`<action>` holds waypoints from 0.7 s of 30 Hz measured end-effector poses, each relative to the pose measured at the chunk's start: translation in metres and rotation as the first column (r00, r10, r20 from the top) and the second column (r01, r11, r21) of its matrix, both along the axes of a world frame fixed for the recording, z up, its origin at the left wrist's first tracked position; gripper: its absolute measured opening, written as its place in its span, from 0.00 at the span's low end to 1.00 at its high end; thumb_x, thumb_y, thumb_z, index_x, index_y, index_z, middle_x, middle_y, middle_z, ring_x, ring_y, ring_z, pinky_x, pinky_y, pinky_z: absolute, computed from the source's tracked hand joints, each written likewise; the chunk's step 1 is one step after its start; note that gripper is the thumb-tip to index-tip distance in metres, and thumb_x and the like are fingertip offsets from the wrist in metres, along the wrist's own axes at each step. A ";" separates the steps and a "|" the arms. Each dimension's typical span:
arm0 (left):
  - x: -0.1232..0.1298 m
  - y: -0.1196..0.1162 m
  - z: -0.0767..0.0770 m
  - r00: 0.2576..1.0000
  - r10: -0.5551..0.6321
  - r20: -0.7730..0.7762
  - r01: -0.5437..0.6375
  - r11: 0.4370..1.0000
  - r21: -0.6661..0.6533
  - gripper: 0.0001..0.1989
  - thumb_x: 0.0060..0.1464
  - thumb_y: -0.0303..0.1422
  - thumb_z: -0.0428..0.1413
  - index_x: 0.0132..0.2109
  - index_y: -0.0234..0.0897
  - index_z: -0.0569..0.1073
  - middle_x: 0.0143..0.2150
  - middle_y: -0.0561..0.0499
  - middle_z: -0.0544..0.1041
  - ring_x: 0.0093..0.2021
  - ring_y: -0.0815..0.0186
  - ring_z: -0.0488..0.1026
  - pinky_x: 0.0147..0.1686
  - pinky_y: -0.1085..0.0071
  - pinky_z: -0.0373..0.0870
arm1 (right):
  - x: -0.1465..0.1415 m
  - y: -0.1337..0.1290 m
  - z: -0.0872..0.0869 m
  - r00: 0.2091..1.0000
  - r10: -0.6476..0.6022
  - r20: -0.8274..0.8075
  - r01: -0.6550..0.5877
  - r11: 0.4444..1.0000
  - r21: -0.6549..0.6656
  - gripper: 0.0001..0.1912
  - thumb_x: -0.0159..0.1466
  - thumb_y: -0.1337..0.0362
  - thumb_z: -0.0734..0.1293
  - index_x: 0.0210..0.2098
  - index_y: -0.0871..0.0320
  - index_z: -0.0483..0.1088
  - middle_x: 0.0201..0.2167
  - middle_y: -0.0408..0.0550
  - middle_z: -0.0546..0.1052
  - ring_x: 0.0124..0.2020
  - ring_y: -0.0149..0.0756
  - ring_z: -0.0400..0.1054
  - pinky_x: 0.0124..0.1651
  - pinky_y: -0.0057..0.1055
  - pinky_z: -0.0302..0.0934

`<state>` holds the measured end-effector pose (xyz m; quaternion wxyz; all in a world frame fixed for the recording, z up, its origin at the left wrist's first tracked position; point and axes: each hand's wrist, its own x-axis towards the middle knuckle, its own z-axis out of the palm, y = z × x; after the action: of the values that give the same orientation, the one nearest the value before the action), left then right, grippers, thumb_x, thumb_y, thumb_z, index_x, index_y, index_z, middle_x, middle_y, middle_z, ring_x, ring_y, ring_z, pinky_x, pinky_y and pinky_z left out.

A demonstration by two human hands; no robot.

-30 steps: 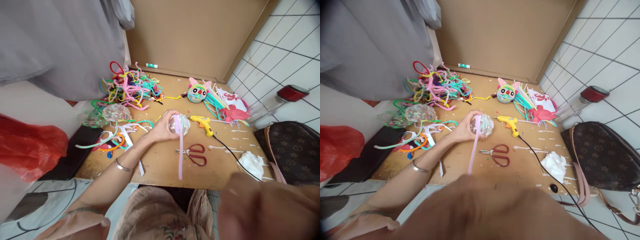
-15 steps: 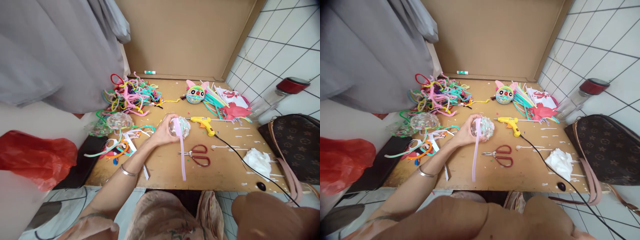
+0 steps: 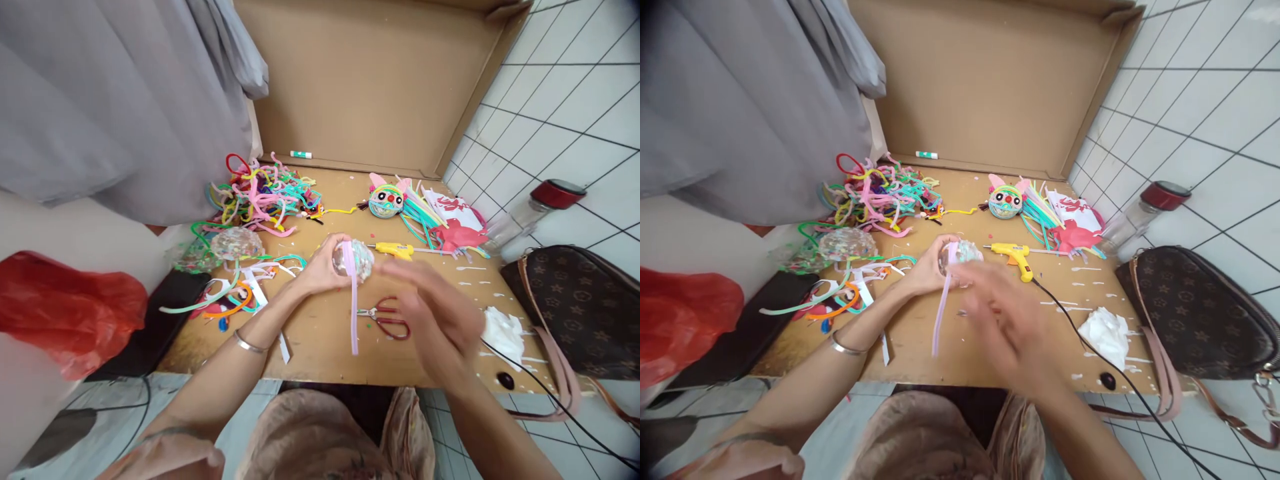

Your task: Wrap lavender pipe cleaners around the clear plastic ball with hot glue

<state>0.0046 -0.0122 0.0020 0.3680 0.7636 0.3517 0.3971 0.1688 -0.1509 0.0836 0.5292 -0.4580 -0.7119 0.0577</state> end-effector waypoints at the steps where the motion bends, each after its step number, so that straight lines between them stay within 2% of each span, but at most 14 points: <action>1: 0.000 0.000 0.000 1.000 -0.003 0.011 0.003 1.000 -0.012 0.40 0.33 0.38 0.70 0.55 0.38 0.63 0.53 0.45 0.70 0.50 0.59 0.72 0.51 0.62 0.71 | 0.001 0.016 -0.003 1.000 -0.009 -0.024 0.009 1.000 -0.012 0.12 0.68 0.62 0.62 0.47 0.49 0.74 0.44 0.46 0.80 0.47 0.39 0.74 0.51 0.40 0.69; 5: 0.000 -0.001 0.001 1.000 0.020 0.021 -0.019 0.998 -0.060 0.40 0.32 0.37 0.70 0.54 0.37 0.64 0.49 0.47 0.72 0.46 0.61 0.73 0.49 0.64 0.72 | 0.012 0.081 -0.022 0.997 -0.056 -0.056 0.054 0.998 -0.023 0.15 0.60 0.69 0.65 0.46 0.53 0.74 0.42 0.47 0.80 0.43 0.38 0.74 0.45 0.38 0.70; 8: 0.000 -0.001 0.004 0.999 0.032 0.025 -0.030 0.995 -0.093 0.40 0.32 0.35 0.69 0.54 0.37 0.63 0.48 0.48 0.72 0.46 0.61 0.73 0.49 0.65 0.71 | 0.015 0.105 -0.037 0.998 -0.055 -0.026 0.057 0.997 0.047 0.16 0.59 0.69 0.65 0.46 0.54 0.73 0.42 0.48 0.79 0.44 0.39 0.73 0.46 0.39 0.69; 11: -0.001 -0.001 0.007 0.999 0.036 0.021 -0.034 0.993 -0.117 0.38 0.33 0.32 0.67 0.54 0.38 0.63 0.48 0.50 0.72 0.46 0.62 0.73 0.48 0.66 0.71 | 0.011 0.102 -0.048 0.999 -0.018 0.027 0.016 0.997 0.071 0.18 0.60 0.66 0.66 0.51 0.53 0.71 0.42 0.48 0.77 0.44 0.40 0.72 0.47 0.40 0.67; 14: -0.001 -0.001 0.010 0.999 0.037 -0.004 -0.037 0.994 -0.107 0.36 0.33 0.30 0.66 0.53 0.39 0.64 0.49 0.49 0.72 0.47 0.61 0.72 0.48 0.65 0.71 | 0.005 0.089 -0.054 0.986 -0.003 0.164 -0.016 0.994 0.112 0.21 0.61 0.62 0.68 0.54 0.52 0.70 0.40 0.49 0.75 0.41 0.41 0.70 0.45 0.41 0.65; 17: -0.001 -0.002 0.010 0.999 0.035 -0.034 -0.037 0.998 -0.049 0.36 0.33 0.33 0.68 0.52 0.40 0.65 0.50 0.49 0.72 0.48 0.59 0.72 0.49 0.63 0.71 | 0.002 0.082 -0.054 0.974 -0.025 0.224 -0.018 0.982 0.188 0.16 0.63 0.62 0.67 0.51 0.49 0.73 0.36 0.47 0.74 0.37 0.39 0.68 0.41 0.38 0.62; 21: -0.001 -0.004 0.009 0.998 0.026 -0.065 -0.025 0.999 0.027 0.36 0.34 0.35 0.68 0.52 0.40 0.65 0.51 0.47 0.71 0.49 0.57 0.72 0.50 0.61 0.70 | 0.003 0.081 -0.051 0.979 -0.011 0.206 -0.033 0.978 0.208 0.12 0.65 0.66 0.65 0.46 0.47 0.75 0.34 0.45 0.74 0.36 0.36 0.68 0.39 0.36 0.61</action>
<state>0.0040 -0.0165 0.0112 0.3413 0.7764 0.3682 0.3810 0.1714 -0.0698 0.0324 0.4978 -0.3990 -0.7675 -0.0626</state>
